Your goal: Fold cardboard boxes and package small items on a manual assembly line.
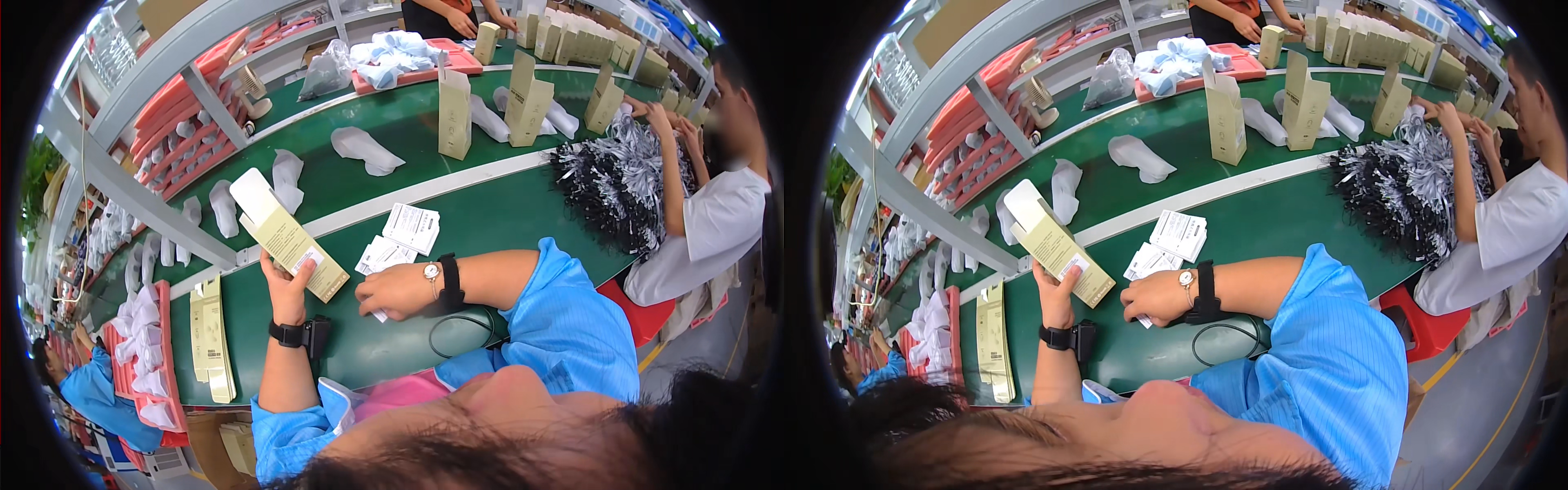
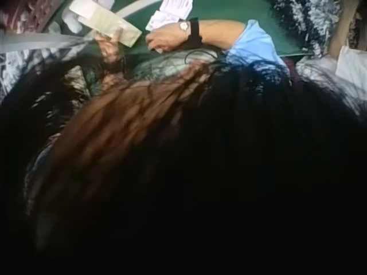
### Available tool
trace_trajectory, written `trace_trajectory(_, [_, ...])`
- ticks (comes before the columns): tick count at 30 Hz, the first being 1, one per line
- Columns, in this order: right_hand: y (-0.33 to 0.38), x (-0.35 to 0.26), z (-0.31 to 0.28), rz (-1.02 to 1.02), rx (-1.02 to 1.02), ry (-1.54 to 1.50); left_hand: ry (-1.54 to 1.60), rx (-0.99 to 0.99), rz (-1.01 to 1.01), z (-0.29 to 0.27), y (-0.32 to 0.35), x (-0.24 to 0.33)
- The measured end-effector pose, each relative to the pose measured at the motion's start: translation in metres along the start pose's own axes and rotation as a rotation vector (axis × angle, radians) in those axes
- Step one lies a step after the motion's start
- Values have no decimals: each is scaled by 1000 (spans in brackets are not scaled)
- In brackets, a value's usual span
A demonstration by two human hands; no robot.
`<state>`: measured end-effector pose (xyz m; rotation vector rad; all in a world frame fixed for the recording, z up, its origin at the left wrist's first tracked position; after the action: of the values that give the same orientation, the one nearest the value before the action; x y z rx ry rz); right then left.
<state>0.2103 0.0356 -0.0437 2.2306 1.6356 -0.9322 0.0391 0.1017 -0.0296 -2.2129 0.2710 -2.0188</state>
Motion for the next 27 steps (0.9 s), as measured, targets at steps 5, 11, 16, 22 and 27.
trace_trajectory(5, [1, 0, -1, 7, -30, -22, -14, 7, -3, 2, -1, -4])
trace_trajectory(11, [-2, 3, 0, -74, 62, 86, -8, 30, 10, -2, -2, -4])
trace_trajectory(16, [-1, 3, -2, -53, 71, 100, 21, 47, 17, 0, -2, -6])
trace_trajectory(22, [-1, -2, -1, -109, 77, 33, 51, 11, -12, 2, 2, -6])
trace_trajectory(27, [-3, 2, 1, -145, 113, -28, 65, -3, -23, 3, 4, -4])
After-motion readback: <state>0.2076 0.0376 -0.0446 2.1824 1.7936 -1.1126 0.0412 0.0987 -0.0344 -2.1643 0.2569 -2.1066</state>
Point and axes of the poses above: each hand's wrist, its own y-axis away from the middle knuckle, its own z-axis out of the palm, x = y × z, the point moved 6 cm from there along -y, towards the middle knuckle, and after that the axes turned 14 degrees about -y, right-handed, at the moved point
